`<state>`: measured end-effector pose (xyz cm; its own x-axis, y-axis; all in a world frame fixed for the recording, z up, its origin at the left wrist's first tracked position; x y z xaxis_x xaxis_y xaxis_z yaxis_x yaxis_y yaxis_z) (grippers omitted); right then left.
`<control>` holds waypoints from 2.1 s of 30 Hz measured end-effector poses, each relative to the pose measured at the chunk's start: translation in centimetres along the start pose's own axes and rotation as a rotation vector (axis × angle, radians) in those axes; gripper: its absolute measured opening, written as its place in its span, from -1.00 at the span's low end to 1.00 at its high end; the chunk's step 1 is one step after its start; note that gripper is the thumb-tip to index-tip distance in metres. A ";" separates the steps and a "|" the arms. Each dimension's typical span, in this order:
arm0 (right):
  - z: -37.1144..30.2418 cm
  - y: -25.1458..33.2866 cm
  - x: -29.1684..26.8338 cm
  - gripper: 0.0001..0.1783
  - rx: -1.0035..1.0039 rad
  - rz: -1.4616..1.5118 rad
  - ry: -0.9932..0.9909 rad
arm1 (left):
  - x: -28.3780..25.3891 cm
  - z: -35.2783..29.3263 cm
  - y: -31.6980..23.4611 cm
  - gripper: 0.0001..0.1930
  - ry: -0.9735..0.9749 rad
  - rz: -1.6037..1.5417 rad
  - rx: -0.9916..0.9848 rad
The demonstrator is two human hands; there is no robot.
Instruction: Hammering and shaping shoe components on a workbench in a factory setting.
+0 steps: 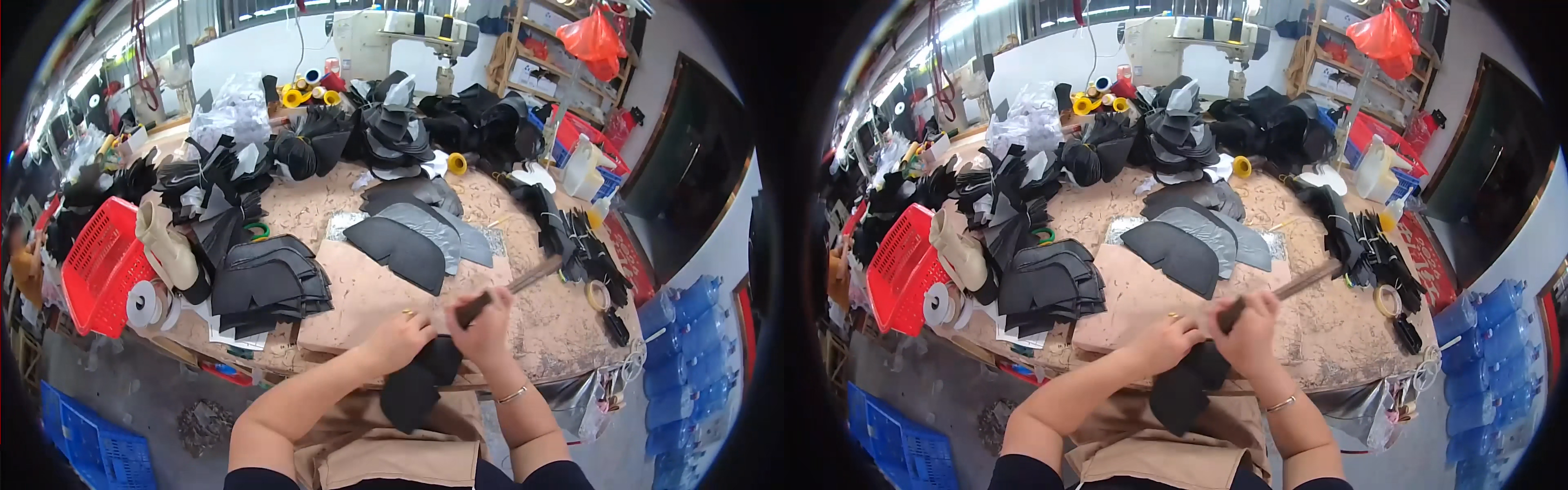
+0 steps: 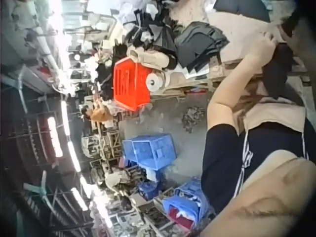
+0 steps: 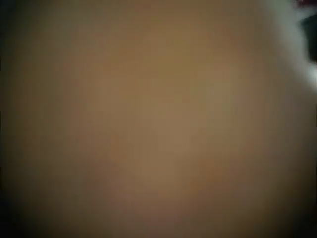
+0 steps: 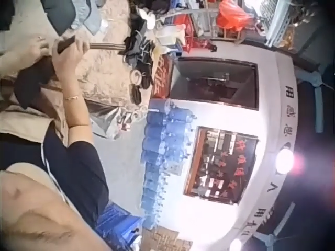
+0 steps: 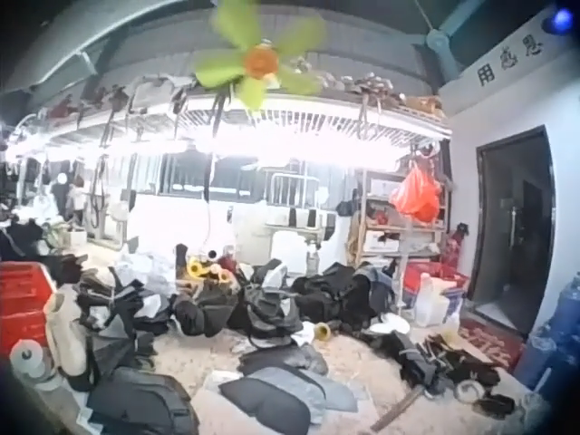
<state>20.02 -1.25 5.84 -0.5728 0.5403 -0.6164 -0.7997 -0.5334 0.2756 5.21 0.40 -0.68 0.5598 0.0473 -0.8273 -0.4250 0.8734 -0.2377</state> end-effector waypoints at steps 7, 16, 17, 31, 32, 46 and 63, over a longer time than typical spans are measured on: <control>-2.0 -1.3 -1.6 -0.73 0.059 -0.191 -0.202 | 0.0 4.0 0.4 -0.83 0.086 -0.251 0.069; -0.9 -1.5 -1.9 -0.74 0.194 -0.095 -0.197 | -0.1 2.5 -0.4 -0.83 0.047 -0.206 -0.054; -1.2 -1.4 -1.4 -0.74 0.148 -0.129 -0.214 | 0.0 2.5 -0.6 -0.81 0.036 -0.189 -0.063; -1.8 -1.7 -0.1 -0.72 0.112 -0.078 -0.142 | -0.9 2.2 0.3 -0.75 0.022 -0.323 -0.203; -1.7 -2.0 -0.1 -0.74 0.183 -0.016 -0.116 | -0.9 1.9 0.4 -0.75 -0.004 -0.278 -0.162; -0.4 -1.4 0.1 -0.77 0.102 -0.017 -0.037 | -0.8 1.4 -1.6 -0.71 -0.022 0.082 -0.005; -0.2 -0.8 -0.1 -0.75 0.075 -0.025 -0.093 | -0.9 0.4 -2.1 -0.80 -0.023 0.076 -0.104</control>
<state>20.77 -1.00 5.48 -0.5637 0.6132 -0.5534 -0.8233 -0.4706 0.3172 5.85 -1.25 0.75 0.5386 0.1232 -0.8335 -0.5378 0.8118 -0.2276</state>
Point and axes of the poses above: each hand's wrist, its own z-axis towards the middle knuckle, its own x-axis out of the palm, y = z × x, the point moved 4 cm from there along z, towards the middle knuckle, and after that the axes turned 2 degrees about -z, right-handed, at the moved point
